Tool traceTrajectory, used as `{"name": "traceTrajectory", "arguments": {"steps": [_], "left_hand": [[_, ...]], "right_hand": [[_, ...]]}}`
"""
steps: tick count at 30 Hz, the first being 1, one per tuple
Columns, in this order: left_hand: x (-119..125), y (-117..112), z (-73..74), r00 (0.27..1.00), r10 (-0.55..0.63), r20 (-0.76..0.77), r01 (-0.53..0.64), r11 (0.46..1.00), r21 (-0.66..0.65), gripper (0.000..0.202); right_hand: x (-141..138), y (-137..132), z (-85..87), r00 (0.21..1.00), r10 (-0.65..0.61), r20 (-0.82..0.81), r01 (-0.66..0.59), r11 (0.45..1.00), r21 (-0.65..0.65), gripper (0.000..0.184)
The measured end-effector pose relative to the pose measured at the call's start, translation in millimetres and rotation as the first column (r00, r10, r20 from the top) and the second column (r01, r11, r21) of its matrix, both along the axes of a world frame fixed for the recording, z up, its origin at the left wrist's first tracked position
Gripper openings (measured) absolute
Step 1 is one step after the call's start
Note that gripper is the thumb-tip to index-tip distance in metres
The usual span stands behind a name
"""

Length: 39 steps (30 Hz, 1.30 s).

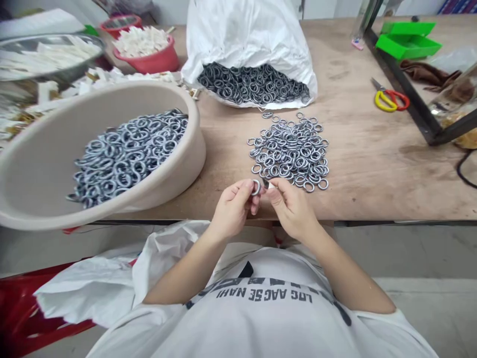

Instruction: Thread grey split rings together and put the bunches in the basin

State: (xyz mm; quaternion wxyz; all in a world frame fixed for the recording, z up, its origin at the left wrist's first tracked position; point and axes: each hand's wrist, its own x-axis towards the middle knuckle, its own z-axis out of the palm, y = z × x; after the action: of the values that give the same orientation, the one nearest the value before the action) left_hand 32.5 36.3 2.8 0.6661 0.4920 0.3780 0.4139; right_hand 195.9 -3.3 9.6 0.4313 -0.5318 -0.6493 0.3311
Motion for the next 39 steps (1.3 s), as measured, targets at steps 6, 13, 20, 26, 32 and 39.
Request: {"name": "traceTrajectory", "arguments": {"steps": [6, 13, 20, 26, 32, 39], "left_hand": [[6, -16, -1.0, 0.990, 0.096, 0.107, -0.081, 0.988, -0.132, 0.036], [9, -22, 7.8, 0.974, 0.121, 0.189, -0.069, 0.962, -0.263, 0.046], [11, -28, 6.2, 0.946, 0.201, 0.254, -0.091, 0.917, -0.389, 0.048], [6, -38, 7.7, 0.948, 0.067, 0.312, 0.048, 0.937, -0.347, 0.049], [-22, -32, -1.5, 0.962, 0.130, 0.239, -0.051, 0.949, -0.310, 0.040], [-56, -8, -2.1, 0.918, 0.304, 0.255, -0.230, 0.931, -0.282, 0.030]], "right_hand": [[-12, -1, -4.7, 1.000, 0.001, -0.017, 0.000, 0.997, 0.075, 0.022], [-11, -7, 4.9, 0.987, -0.031, 0.160, 0.000, 0.983, 0.185, 0.028], [-20, -14, 1.9, 0.913, -0.054, 0.405, -0.056, 0.965, 0.255, 0.033], [-7, 4, -8.6, 0.928, -0.172, 0.331, 0.126, 0.980, 0.156, 0.037], [-14, 42, 0.4, 0.733, -0.216, 0.645, 0.145, 0.976, 0.162, 0.033], [-47, 84, 1.9, 0.500, -0.054, 0.864, 0.012, 0.998, 0.055, 0.020]]}}
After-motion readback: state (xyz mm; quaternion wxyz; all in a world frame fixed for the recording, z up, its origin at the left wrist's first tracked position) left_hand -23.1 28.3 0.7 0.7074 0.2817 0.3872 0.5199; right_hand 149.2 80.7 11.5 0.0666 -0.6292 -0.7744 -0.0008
